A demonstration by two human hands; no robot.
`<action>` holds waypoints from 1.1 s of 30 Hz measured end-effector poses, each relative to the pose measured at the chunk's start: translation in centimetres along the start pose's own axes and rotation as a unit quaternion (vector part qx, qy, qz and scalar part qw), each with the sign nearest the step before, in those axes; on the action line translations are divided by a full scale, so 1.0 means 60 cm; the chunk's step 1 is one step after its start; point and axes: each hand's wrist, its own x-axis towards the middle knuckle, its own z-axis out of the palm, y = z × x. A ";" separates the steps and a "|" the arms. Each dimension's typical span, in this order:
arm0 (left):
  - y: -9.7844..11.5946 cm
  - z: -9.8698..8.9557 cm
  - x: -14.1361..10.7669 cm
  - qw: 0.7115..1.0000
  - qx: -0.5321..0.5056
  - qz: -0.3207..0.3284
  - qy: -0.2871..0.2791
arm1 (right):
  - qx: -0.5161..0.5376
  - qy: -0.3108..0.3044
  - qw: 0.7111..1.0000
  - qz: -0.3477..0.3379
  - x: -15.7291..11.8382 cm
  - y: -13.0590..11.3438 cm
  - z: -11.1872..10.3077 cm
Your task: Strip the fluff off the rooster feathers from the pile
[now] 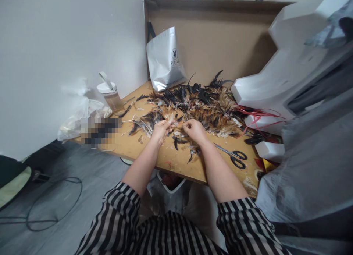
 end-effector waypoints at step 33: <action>-0.007 -0.005 -0.001 0.991 -0.027 -0.049 -0.119 | 0.150 0.161 0.975 -0.016 -0.003 -0.009 0.001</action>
